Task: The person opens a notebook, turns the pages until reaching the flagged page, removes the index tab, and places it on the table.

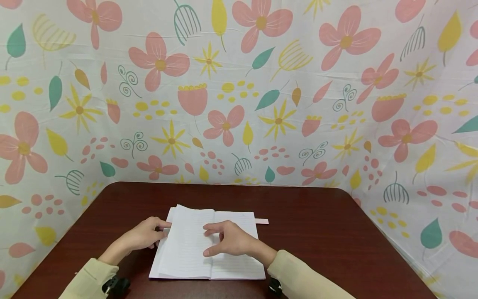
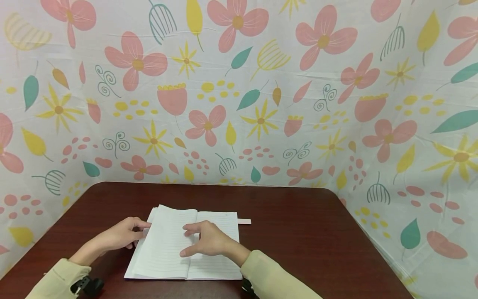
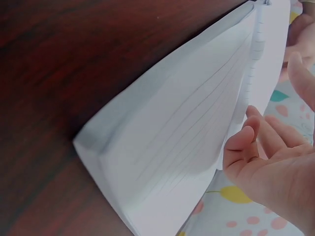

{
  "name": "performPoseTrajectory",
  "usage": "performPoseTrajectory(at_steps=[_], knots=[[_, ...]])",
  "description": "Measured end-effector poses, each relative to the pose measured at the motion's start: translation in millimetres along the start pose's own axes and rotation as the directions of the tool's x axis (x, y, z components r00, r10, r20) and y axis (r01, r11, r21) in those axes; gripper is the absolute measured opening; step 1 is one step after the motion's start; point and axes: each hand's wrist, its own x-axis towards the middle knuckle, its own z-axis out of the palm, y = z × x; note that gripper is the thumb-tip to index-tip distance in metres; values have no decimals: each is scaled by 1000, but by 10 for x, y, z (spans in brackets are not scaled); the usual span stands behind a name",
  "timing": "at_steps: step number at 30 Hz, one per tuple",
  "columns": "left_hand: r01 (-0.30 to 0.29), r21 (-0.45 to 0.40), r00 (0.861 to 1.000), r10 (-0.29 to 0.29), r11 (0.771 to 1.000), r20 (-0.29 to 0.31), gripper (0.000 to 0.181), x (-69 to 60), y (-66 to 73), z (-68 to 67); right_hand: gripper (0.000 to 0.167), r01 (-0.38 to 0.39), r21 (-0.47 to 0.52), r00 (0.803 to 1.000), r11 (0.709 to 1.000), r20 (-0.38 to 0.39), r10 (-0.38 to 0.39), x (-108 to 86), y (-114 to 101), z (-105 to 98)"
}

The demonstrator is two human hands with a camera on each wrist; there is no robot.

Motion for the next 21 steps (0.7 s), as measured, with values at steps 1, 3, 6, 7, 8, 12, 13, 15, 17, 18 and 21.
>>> performPoseTrajectory(at_steps=[1,3,6,7,8,12,13,15,17,18,21], knots=[[2,-11,1000,-2,1000,1,37,-4,2,-1,68,3,1,1000,1000,2,-3,-2,-4,-2],[6,-32,1000,-6,999,0,36,-7,4,2,68,3,-1,1000,1000,5,-3,-3,-6,-4],[10,-57,1000,-10,998,0,37,-9,11,13,68,7,0,1000,1000,7,-7,-9,-12,-6],[9,-64,1000,-9,998,4,38,-11,14,17,68,8,3,1000,1000,7,-8,-10,-12,-6],[11,-72,1000,-10,997,7,38,-11,16,20,68,10,3,1000,1000,8,-10,-11,-12,-6],[20,-94,1000,-19,995,19,41,-20,30,26,68,19,7,1000,1000,12,-19,-13,-8,-3],[23,-94,1000,-22,995,20,42,-22,32,26,68,20,6,1000,1000,11,-20,-11,-4,-3],[23,-83,1000,-22,996,18,44,-23,33,24,68,22,1,1000,1000,11,-22,-10,-2,-2],[18,-63,1000,-17,998,15,48,-19,25,21,68,21,-3,1000,1000,9,-21,-9,-2,-2],[15,-52,1000,-15,999,11,50,-15,20,21,68,21,-3,1000,1000,9,-21,-10,-3,-2],[14,-25,1000,-14,1000,-1,54,-8,13,25,68,21,-5,1000,1000,9,-21,-15,-5,-1]])
